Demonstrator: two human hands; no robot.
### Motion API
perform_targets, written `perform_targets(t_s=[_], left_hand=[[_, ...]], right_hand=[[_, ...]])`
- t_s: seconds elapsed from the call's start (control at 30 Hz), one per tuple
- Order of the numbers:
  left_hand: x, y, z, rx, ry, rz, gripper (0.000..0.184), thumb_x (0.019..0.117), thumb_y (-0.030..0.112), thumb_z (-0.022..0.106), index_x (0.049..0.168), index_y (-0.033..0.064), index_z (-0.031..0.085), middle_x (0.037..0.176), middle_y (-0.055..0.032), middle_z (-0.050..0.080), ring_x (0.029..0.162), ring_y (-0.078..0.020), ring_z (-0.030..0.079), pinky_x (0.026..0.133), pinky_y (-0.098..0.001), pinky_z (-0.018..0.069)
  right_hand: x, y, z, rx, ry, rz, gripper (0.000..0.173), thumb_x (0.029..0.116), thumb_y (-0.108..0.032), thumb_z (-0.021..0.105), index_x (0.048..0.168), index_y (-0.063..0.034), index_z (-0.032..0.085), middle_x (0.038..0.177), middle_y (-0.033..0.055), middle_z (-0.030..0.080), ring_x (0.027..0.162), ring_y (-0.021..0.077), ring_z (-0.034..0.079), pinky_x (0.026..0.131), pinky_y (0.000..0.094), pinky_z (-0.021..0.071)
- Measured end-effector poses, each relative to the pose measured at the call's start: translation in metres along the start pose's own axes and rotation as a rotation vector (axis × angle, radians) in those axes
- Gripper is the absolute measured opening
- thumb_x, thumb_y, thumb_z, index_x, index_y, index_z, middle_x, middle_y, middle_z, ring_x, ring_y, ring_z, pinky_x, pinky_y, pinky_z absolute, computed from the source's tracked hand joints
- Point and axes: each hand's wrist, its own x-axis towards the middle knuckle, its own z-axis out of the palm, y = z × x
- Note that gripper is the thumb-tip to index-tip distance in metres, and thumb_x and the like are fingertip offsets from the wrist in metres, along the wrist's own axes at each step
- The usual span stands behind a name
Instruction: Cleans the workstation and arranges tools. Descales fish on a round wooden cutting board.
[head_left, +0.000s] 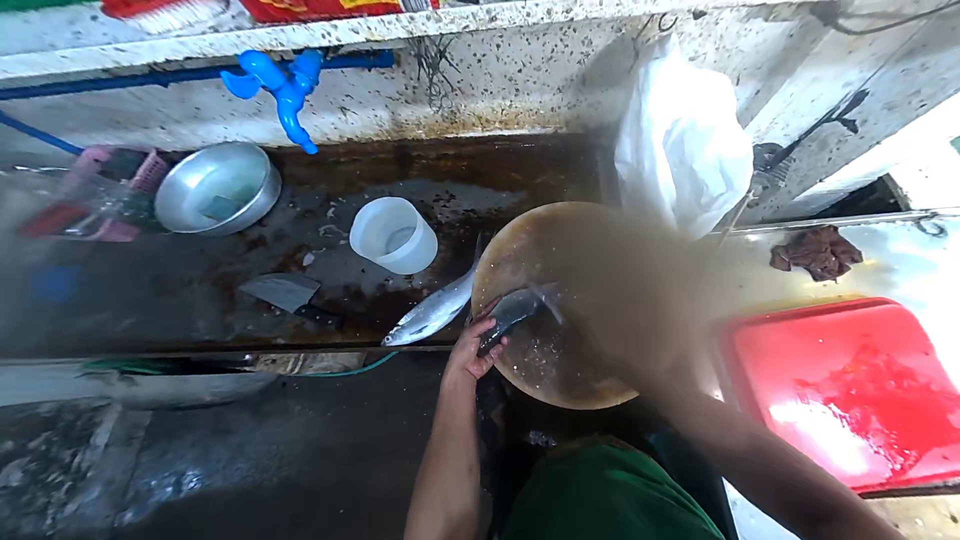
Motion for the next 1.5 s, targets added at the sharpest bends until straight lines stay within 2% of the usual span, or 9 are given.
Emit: perform_targets(t_s=[0.13, 0.27, 0.4, 0.57, 0.77, 1.07, 1.17, 1.27, 1.5], left_hand=[[-0.004, -0.015, -0.002, -0.164, 0.05, -0.079, 0.026, 0.1065, 0.022, 0.039, 0.12, 0.0057, 0.055, 0.092, -0.0178, 0.069, 0.059, -0.0175, 0.066, 0.045, -0.0245, 0.0529], [-0.001, -0.016, 0.006, -0.41, -0.033, 0.008, 0.041, 0.1071, 0.031, 0.028, 0.125, 0.0028, 0.052, 0.112, -0.0258, 0.069, 0.058, -0.0162, 0.066, 0.042, -0.0206, 0.0485], [-0.004, -0.01, 0.009, -0.294, -0.014, -0.038, 0.04, 0.1079, 0.03, 0.029, 0.124, 0.0022, 0.054, 0.11, -0.0253, 0.069, 0.058, -0.0164, 0.066, 0.043, -0.0205, 0.0484], [-0.005, -0.005, 0.012, -0.238, 0.035, -0.002, 0.037, 0.108, 0.028, 0.031, 0.124, 0.0032, 0.053, 0.108, -0.0248, 0.07, 0.055, -0.0152, 0.064, 0.042, -0.0204, 0.0472], [-0.002, -0.013, 0.021, -0.152, 0.116, 0.001, 0.03, 0.1067, 0.022, 0.039, 0.127, 0.0047, 0.052, 0.104, -0.0223, 0.069, 0.059, -0.0174, 0.064, 0.044, -0.0235, 0.0491], [-0.009, -0.016, 0.031, 0.182, 0.135, 0.06, 0.051, 0.1014, 0.007, 0.052, 0.15, 0.0199, 0.046, 0.108, -0.0154, 0.066, 0.071, -0.0216, 0.066, 0.053, -0.0308, 0.0552], [-0.008, -0.021, 0.033, 0.203, 0.118, 0.064, 0.052, 0.102, 0.01, 0.052, 0.152, 0.0221, 0.045, 0.111, -0.0158, 0.065, 0.072, -0.0225, 0.066, 0.055, -0.0319, 0.0558], [-0.004, -0.017, 0.04, 0.251, 0.141, 0.077, 0.042, 0.1082, 0.022, 0.046, 0.15, 0.0233, 0.048, 0.115, -0.0147, 0.067, 0.072, -0.0229, 0.067, 0.053, -0.0324, 0.0555], [0.001, -0.028, 0.049, 0.033, 0.118, 0.091, 0.043, 0.1111, 0.025, 0.035, 0.152, 0.0222, 0.045, 0.13, -0.0163, 0.064, 0.099, -0.03, 0.07, 0.074, -0.0417, 0.06]], right_hand=[[0.007, 0.022, -0.028, 0.048, 0.017, -0.001, 0.044, 0.1103, -0.027, 0.041, 0.146, -0.003, 0.049, 0.123, 0.0224, 0.065, 0.108, 0.0316, 0.065, 0.098, 0.0492, 0.0513], [-0.005, 0.015, 0.0, 0.099, 0.025, -0.029, 0.049, 0.1105, -0.027, 0.04, 0.156, -0.008, 0.041, 0.123, 0.02, 0.065, 0.105, 0.0283, 0.066, 0.096, 0.047, 0.0524], [0.017, 0.043, -0.026, 0.087, 0.137, -0.073, 0.045, 0.1097, -0.031, 0.042, 0.142, -0.0009, 0.052, 0.113, 0.022, 0.067, 0.096, 0.03, 0.067, 0.086, 0.0479, 0.0554], [-0.009, 0.017, -0.02, 0.044, -0.023, -0.034, 0.046, 0.1108, -0.027, 0.04, 0.153, -0.0086, 0.045, 0.129, 0.0207, 0.064, 0.113, 0.0309, 0.064, 0.102, 0.0492, 0.049], [-0.012, 0.019, 0.007, 0.088, 0.068, -0.028, 0.045, 0.1098, -0.028, 0.042, 0.151, -0.0098, 0.048, 0.123, 0.0194, 0.067, 0.107, 0.0299, 0.067, 0.098, 0.05, 0.0527], [-0.012, 0.011, -0.038, -0.066, -0.076, -0.04, 0.044, 0.1112, -0.027, 0.041, 0.149, -0.0076, 0.048, 0.126, 0.0204, 0.065, 0.11, 0.0314, 0.065, 0.099, 0.0506, 0.0501], [0.003, 0.041, -0.038, 0.027, 0.101, -0.169, 0.043, 0.1095, -0.027, 0.042, 0.138, 0.0018, 0.054, 0.114, 0.0237, 0.066, 0.097, 0.0306, 0.067, 0.085, 0.0469, 0.0558], [-0.027, -0.017, -0.015, -0.074, -0.112, 0.008, 0.045, 0.1112, -0.023, 0.04, 0.154, -0.0098, 0.043, 0.136, 0.0212, 0.061, 0.121, 0.0332, 0.062, 0.107, 0.0508, 0.0455], [-0.013, 0.01, 0.008, 0.014, 0.021, -0.035, 0.049, 0.11, -0.03, 0.041, 0.155, -0.0108, 0.042, 0.119, 0.0216, 0.067, 0.103, 0.034, 0.067, 0.094, 0.054, 0.0531]])
